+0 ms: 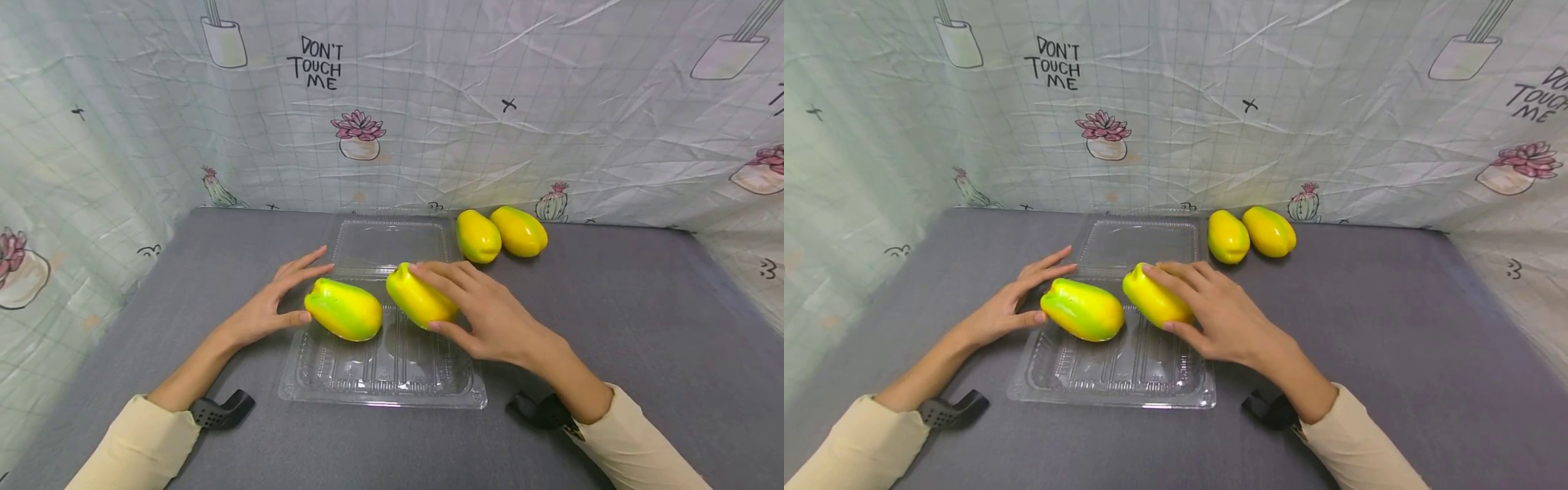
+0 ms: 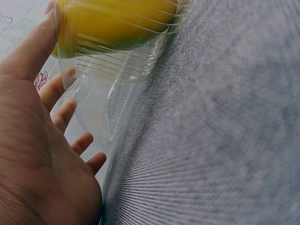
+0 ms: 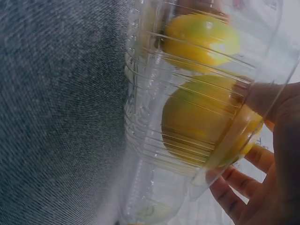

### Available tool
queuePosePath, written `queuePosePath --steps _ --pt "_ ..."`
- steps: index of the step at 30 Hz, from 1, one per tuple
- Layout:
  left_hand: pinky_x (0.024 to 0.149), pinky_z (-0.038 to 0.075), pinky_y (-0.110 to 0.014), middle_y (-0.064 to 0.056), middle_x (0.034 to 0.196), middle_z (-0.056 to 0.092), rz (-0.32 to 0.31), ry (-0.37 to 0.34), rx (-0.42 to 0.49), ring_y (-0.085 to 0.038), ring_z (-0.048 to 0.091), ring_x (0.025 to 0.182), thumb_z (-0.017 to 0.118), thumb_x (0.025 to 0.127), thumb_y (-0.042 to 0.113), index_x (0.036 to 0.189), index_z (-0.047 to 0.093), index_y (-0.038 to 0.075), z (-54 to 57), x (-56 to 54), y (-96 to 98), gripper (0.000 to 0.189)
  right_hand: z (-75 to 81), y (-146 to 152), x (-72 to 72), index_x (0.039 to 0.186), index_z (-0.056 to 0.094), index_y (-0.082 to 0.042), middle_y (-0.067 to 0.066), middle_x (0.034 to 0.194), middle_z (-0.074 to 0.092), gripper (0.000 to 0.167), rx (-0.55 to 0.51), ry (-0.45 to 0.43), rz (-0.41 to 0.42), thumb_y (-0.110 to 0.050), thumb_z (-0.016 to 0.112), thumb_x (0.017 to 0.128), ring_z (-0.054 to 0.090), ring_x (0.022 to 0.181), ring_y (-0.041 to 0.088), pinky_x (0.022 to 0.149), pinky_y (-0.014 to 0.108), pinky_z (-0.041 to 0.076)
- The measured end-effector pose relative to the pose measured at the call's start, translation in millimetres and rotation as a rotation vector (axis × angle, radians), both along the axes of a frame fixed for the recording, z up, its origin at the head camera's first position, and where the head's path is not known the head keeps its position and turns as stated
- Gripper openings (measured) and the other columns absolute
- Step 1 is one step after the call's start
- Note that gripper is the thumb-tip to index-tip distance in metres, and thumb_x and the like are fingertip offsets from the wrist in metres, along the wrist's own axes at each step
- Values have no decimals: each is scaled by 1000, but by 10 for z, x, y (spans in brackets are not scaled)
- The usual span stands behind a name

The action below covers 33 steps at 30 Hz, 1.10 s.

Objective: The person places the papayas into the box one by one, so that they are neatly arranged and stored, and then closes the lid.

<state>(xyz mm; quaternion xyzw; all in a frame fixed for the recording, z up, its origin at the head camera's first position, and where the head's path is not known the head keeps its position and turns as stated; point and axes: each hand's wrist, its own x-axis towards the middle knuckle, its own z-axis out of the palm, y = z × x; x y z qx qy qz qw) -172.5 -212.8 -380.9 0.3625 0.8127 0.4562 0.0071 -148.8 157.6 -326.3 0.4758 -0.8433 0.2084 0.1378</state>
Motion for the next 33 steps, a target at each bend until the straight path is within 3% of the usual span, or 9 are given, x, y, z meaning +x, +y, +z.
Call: queuePosePath --steps 6,11,13,16,18,20,33 --pt "98 8 -72 -5 158 17 2 -6 -3 -27 7 142 67 85 44 146 43 17 2 0 4 70 -29 -16 -4 151 30 -19 -3 147 38 73 32 -29 7 -32 67 89 41 123 18 94 39 41" --pt "98 8 -71 0 158 17 3 -7 -3 -25 8 142 68 85 43 145 43 16 4 3 5 70 -48 -26 -5 151 29 -20 -4 147 37 74 50 -41 6 -33 67 89 41 122 17 93 39 42" --pt "98 8 -72 -3 158 18 4 -14 0 -29 8 142 67 86 42 145 43 11 89 54 42 70 -51 -29 -4 152 29 -21 -4 147 37 75 56 -49 4 -34 67 89 41 122 17 92 39 42" --pt "98 8 -72 -5 158 17 7 -13 -2 -31 7 142 67 86 41 144 43 10 90 55 46 70 -53 -32 2 151 30 -22 -4 147 38 75 65 -59 -1 -34 68 88 41 121 17 90 39 44" --pt "98 8 -72 -6 158 17 9 -15 -7 -31 7 142 67 86 41 144 43 10 89 54 46 70 -57 -33 6 151 31 -23 -3 147 39 75 68 -65 -4 -33 70 87 41 121 18 89 41 45" --pt "98 8 -72 -3 158 17 9 -7 -12 -28 7 142 68 85 42 145 43 14 12 6 13 70 -65 -34 10 151 32 -23 -3 146 40 76 68 -68 -6 -32 71 86 41 121 19 88 42 45" --pt "98 8 -72 -2 159 17 1 -2 -6 -25 8 142 67 86 43 145 43 16 6 0 6 70 -53 -56 29 150 34 -24 -2 147 40 79 62 -91 -7 -31 75 83 40 122 20 92 43 43"
